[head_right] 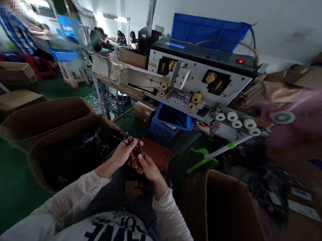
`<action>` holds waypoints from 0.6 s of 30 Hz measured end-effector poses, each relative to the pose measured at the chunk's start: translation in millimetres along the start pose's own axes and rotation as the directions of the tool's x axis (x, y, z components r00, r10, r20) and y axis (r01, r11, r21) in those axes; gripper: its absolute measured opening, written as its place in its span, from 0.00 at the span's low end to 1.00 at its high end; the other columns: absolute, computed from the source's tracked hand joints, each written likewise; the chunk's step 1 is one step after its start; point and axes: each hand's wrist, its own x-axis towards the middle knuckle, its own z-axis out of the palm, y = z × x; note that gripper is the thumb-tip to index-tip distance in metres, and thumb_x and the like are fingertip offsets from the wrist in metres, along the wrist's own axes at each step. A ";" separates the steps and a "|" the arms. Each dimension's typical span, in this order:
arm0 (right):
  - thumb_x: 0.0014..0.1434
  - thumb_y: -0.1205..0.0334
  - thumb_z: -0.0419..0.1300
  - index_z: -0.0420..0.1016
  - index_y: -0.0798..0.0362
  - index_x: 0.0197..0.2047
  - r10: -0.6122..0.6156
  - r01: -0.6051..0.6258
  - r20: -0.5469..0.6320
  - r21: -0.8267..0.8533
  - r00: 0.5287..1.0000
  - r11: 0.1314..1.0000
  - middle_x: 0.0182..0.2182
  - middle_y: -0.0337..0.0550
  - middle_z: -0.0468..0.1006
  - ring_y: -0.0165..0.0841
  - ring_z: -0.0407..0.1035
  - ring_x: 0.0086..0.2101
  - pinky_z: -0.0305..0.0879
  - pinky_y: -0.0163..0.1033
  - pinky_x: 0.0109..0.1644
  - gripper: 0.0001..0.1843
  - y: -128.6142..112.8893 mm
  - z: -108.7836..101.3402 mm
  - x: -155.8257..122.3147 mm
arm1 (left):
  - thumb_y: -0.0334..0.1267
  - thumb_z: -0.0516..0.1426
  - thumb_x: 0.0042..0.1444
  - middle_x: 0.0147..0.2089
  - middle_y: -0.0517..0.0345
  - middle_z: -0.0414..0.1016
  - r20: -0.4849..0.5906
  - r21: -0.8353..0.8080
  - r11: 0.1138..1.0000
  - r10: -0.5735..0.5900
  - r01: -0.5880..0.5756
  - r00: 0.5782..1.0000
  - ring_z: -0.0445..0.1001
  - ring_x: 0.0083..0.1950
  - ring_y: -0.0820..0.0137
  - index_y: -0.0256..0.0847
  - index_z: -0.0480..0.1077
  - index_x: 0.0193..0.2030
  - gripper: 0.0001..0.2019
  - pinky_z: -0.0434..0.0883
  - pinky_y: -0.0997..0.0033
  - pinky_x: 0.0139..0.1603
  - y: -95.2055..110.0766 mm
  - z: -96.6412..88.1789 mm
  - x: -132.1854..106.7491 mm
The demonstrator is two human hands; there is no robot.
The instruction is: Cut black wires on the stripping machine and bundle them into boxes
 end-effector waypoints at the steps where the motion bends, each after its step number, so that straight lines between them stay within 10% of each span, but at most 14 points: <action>1: 0.58 0.41 0.51 0.67 0.55 0.39 0.002 -0.002 -0.011 0.003 1.000 1.000 0.22 0.34 0.66 0.21 0.51 0.17 0.47 0.30 0.19 0.23 0.3 -0.3 -0.1 | 0.53 0.57 0.51 0.21 0.61 0.68 0.006 -0.008 1.000 -0.001 0.001 1.000 0.58 0.14 0.81 0.35 0.73 0.37 0.20 0.54 0.80 0.14 -0.2 0.2 0.2; 6: 0.59 0.42 0.51 0.68 0.56 0.37 0.026 -0.022 0.069 -0.058 0.997 0.998 0.22 0.36 0.67 0.22 0.55 0.18 0.48 0.30 0.20 0.23 -2.2 -4.3 0.9 | 0.54 0.55 0.53 0.31 0.60 0.71 0.064 -0.055 0.998 -0.001 0.005 0.998 0.61 0.14 0.81 0.39 0.69 0.45 0.22 0.58 0.77 0.12 -2.6 -1.2 -0.1; 12: 0.58 0.44 0.55 0.68 0.56 0.40 -0.052 0.049 0.054 0.051 0.997 0.997 0.22 0.35 0.67 0.21 0.52 0.17 0.46 0.30 0.20 0.21 5.5 -13.7 9.1 | 0.50 0.55 0.56 0.23 0.64 0.59 -0.112 -0.116 0.952 0.272 -0.285 0.956 0.56 0.20 0.82 0.38 0.64 0.27 0.16 0.54 0.80 0.18 5.3 -1.8 9.6; 18: 0.57 0.44 0.55 0.63 0.53 0.33 -0.073 0.077 -0.105 0.036 0.992 0.996 0.21 0.33 0.68 0.21 0.54 0.16 0.46 0.30 0.19 0.19 20.5 -30.2 15.6 | 0.44 0.55 0.58 0.20 0.64 0.60 -0.319 -0.131 0.812 0.508 -0.568 0.800 0.60 0.23 0.79 0.39 0.61 0.25 0.15 0.58 0.78 0.24 91.8 -31.7 37.1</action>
